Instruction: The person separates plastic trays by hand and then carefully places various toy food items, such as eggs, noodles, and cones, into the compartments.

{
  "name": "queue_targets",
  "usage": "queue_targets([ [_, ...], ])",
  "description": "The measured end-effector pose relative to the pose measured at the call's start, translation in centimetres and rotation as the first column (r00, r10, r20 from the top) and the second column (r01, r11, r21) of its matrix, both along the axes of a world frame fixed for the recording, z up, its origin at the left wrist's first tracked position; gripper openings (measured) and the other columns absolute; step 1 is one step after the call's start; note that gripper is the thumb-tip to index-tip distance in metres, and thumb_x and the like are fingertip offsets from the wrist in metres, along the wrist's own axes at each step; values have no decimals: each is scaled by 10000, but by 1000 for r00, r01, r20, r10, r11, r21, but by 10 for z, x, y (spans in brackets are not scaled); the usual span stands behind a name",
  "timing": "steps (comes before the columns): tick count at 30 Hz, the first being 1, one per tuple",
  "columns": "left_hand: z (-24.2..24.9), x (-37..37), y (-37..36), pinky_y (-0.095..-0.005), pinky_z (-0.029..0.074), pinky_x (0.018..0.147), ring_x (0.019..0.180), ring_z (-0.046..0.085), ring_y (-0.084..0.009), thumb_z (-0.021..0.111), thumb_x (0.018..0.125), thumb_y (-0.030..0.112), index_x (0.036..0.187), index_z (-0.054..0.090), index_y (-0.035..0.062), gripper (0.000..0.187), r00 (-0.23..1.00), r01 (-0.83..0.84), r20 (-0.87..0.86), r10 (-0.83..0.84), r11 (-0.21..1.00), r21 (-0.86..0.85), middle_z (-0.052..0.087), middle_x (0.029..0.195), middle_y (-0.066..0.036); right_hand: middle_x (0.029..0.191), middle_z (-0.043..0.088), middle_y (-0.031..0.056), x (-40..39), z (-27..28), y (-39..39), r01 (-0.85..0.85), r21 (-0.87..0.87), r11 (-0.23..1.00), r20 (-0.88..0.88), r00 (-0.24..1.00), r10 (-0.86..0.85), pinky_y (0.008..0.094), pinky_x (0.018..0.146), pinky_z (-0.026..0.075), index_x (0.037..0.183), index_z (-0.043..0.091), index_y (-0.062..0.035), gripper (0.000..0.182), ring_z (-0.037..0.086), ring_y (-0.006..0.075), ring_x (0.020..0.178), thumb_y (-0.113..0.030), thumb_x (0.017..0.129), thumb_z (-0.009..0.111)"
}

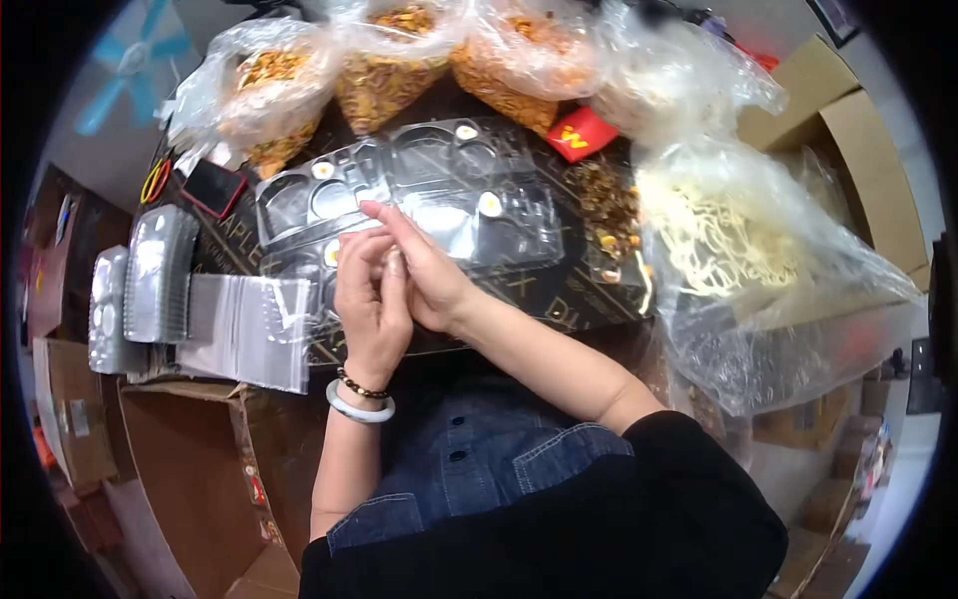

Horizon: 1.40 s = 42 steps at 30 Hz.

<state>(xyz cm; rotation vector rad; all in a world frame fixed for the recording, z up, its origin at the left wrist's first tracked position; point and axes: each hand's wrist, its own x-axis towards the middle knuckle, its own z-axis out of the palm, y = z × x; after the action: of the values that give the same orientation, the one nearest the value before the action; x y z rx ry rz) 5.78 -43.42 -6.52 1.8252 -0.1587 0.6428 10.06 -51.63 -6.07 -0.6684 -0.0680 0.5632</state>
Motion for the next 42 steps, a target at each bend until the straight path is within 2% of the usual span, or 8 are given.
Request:
queue_targets([
  [4, 1, 8, -62, -509, 58, 1081, 1328, 288, -323, 529, 860, 131, 1337, 338, 54, 520, 938, 335, 7, -346, 911, 240, 348, 1400, -171, 1048, 588, 123, 5, 7, -77, 308, 147, 940, -413, 883, -224, 400, 876, 502, 1057, 501, -65, 296, 583, 204, 967, -327, 957, 409],
  [10, -15, 18, -158, -393, 427, 907, 1052, 505, -366, 583, 762, -43, 1106, 509, -30, 352, 853, 475, 155, -498, 864, 164, 503, 1143, -212, 825, 623, 47, -8, -9, -210, 606, -339, 720, 19, 769, -639, 200, 584, 489, 925, 599, -40, 131, 584, 95, 672, -151, 858, 623],
  [12, -31, 34, -180, -376, 443, 860, 988, 518, -349, 574, 739, -52, 1046, 536, -29, 310, 863, 454, 94, -497, 843, 289, 519, 1085, -184, 758, 626, 20, -15, -23, -259, 594, -566, 571, 229, 779, -584, 208, 554, 465, 896, 635, -16, 136, 560, 84, 616, -141, 841, 642],
  [15, -41, 61, -196, -383, 443, 836, 955, 517, -329, 516, 719, -47, 893, 569, -42, 181, 840, 498, -78, -536, 707, 502, 528, 1019, -162, 805, 657, 146, -26, -20, -288, 428, -882, -198, 458, 877, -144, 314, 657, 494, 895, 677, 5, 141, 631, 195, 695, -90, 802, 631],
  [21, -45, 71, -205, -366, 438, 797, 905, 507, -288, 524, 739, 29, 781, 559, -4, 64, 876, 384, -115, -468, 534, 753, 505, 906, -127, 839, 598, 194, -7, -42, -302, 685, -572, -451, 694, 697, 180, 407, 728, 480, 974, 634, 5, 206, 591, 357, 793, -64, 782, 600],
  [26, -39, 74, -186, -379, 423, 842, 976, 517, -303, 541, 750, 36, 843, 574, -29, 118, 887, 403, -197, -418, 490, 773, 526, 1032, -152, 859, 599, 198, 14, -36, -286, 680, -630, -374, 658, 724, 209, 408, 742, 481, 978, 636, 5, 237, 598, 347, 805, -150, 800, 621],
  [31, -34, 84, -179, -382, 447, 785, 889, 547, -309, 574, 728, 35, 835, 604, -18, 123, 871, 438, -182, -457, 551, 711, 562, 943, -143, 869, 649, 201, 22, -11, -291, 425, -904, 53, 422, 905, -50, 327, 713, 487, 1003, 644, -11, 271, 643, 272, 789, -223, 840, 604],
  [42, -36, 95, -206, -415, 450, 647, 747, 568, -317, 655, 666, 54, 741, 634, 16, 85, 896, 382, -82, -436, 664, 643, 574, 762, -131, 965, 611, 163, 76, -18, -306, 723, -652, -229, 501, 637, 587, 378, 793, 477, 941, 634, -18, 296, 584, 319, 926, 42, 666, 543],
])
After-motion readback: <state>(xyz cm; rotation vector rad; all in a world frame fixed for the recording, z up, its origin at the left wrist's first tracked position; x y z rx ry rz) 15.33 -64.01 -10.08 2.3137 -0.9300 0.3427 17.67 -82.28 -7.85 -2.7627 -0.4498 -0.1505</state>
